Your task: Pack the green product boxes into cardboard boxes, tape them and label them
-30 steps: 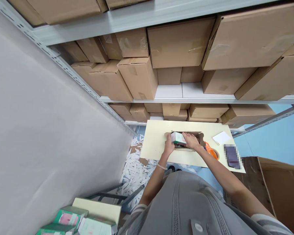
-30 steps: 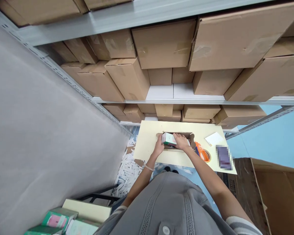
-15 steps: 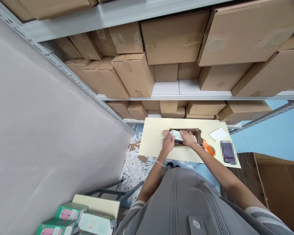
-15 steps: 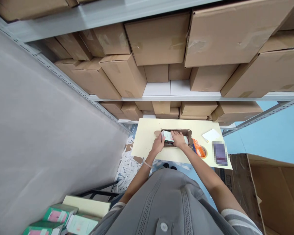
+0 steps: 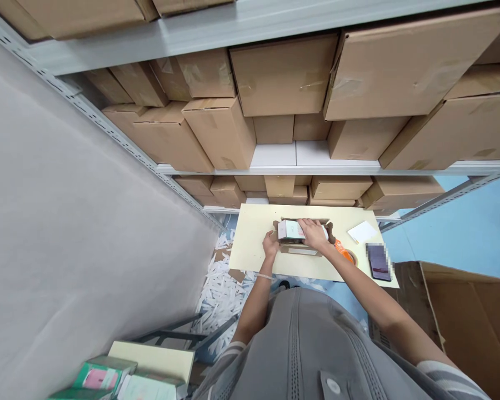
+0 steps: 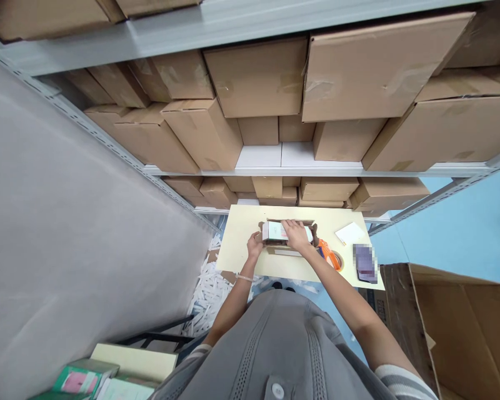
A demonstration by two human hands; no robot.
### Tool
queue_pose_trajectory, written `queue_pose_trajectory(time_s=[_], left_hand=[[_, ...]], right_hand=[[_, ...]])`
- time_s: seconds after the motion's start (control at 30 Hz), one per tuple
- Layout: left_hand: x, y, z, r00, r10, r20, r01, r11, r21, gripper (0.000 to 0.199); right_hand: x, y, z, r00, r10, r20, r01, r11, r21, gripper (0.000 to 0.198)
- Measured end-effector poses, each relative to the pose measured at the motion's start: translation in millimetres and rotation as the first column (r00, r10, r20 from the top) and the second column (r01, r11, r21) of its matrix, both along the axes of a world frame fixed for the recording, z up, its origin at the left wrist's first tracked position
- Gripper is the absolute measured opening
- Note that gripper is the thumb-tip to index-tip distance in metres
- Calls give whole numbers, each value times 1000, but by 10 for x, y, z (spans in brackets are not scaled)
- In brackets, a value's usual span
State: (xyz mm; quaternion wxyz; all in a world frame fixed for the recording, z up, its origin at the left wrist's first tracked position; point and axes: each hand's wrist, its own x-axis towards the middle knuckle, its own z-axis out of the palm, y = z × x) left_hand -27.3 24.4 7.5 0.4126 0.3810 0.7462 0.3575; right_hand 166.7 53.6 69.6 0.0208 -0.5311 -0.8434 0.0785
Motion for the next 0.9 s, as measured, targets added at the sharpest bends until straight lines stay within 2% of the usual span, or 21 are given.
queue_pose_trajectory(time_s=[0.13, 0.27, 0.43, 0.57, 0.8, 0.9], left_hand=[[-5, 34, 12, 997, 1, -75, -1, 1000, -3, 52], [25, 2, 5, 990, 14, -138, -15, 1000, -1, 42], [34, -43, 37, 977, 0, -215, 9, 999, 38, 44], [64, -85, 76, 950, -89, -300, 96, 995, 8, 43], [93, -140, 71, 944, -157, -291, 182, 981, 61, 39], [49, -142, 49, 942, -181, -281, 207, 976, 65, 38]], right_hand=[[-108, 17, -78, 991, -46, 124, 55, 996, -72, 65], [-217, 48, -160, 984, -82, 160, 98, 991, -92, 70], [-209, 7, -180, 981, -88, 171, 103, 992, -77, 73], [-210, -61, -264, 975, -99, 198, 117, 990, -82, 77], [-321, -15, -516, 970, -108, 217, 145, 976, -163, 58], [-310, 24, -562, 975, -96, 201, 140, 966, -219, 58]])
